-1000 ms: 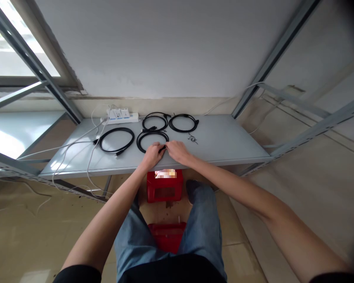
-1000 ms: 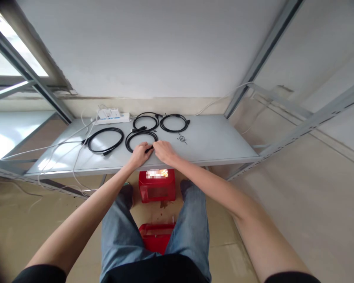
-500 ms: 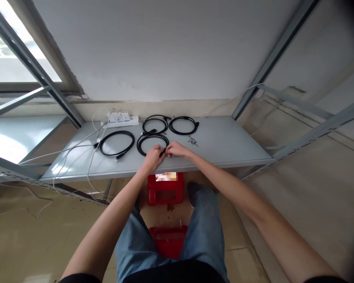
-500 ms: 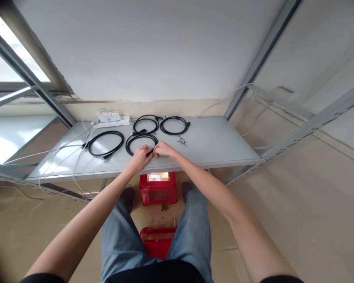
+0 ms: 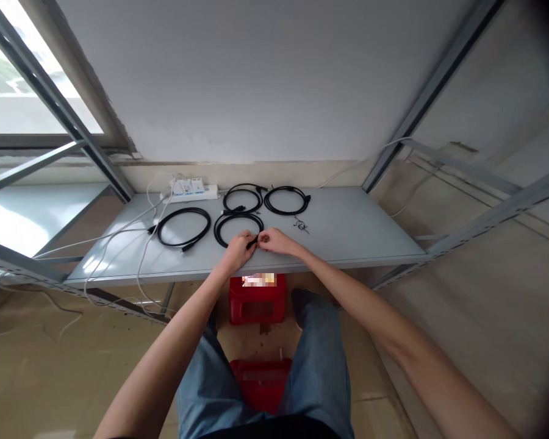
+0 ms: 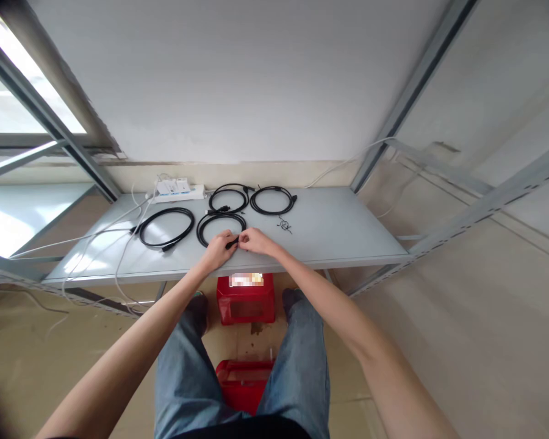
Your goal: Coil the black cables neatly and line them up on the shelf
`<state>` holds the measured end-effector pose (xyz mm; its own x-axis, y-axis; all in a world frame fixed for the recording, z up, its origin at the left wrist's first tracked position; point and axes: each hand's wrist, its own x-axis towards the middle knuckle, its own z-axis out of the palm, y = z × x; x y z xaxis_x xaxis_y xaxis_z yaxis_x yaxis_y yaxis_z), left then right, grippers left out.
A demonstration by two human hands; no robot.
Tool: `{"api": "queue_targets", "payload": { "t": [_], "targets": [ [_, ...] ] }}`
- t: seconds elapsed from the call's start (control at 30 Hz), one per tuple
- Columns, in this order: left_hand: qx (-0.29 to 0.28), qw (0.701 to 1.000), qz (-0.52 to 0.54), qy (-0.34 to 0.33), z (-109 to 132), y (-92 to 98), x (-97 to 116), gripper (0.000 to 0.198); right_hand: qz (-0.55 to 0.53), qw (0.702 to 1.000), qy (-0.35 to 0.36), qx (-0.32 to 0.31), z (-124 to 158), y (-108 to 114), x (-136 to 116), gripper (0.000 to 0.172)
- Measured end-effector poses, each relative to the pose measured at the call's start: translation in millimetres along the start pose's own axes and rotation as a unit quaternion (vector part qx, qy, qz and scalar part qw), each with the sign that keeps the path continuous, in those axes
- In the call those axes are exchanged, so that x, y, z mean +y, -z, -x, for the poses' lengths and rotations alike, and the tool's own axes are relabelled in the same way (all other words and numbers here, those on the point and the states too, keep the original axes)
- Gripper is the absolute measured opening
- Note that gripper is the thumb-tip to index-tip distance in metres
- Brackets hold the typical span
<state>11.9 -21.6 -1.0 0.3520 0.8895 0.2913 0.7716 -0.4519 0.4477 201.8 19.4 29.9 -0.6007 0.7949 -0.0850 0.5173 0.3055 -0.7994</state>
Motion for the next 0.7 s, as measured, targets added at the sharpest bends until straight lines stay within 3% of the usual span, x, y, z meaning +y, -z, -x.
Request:
{"api": "queue_targets", "payload": {
  "t": [0.07, 0.2, 0.3, 0.4, 0.53, 0.7],
  "targets": [
    [0.001, 1.0, 0.001, -0.006, 0, 0.1, -1, 0.025, 0.141, 0.987, 0.061, 0.041, 2, -1, -2, 0.012],
    [0.0, 1.0, -0.001, -0.018, 0, -0.9, -3, 0.024, 0.365, 0.918, 0.14, 0.069, 13, -2, -4, 0.015],
    [-0.008, 1.0, -0.005, -0.024, 1, -0.6, -4, 0.023, 0.461, 0.868, 0.173, 0.065, 19, -4, -1, 0.024],
    [-0.012, 1.0, -0.008, -0.028, 1, 0.4, -3, 0.024, 0.492, 0.845, 0.199, 0.068, 21, -9, 4, 0.028],
    [-0.009, 1.0, -0.017, -0.02, 0, 0.3, -3, 0.025, 0.481, 0.855, 0.171, 0.093, 22, -18, 6, 0.029],
    [0.002, 0.999, -0.008, -0.036, 1, -1.1, -5, 0.026, 0.349, 0.923, 0.064, 0.147, 19, -27, -2, 0.023]
  ]
}}
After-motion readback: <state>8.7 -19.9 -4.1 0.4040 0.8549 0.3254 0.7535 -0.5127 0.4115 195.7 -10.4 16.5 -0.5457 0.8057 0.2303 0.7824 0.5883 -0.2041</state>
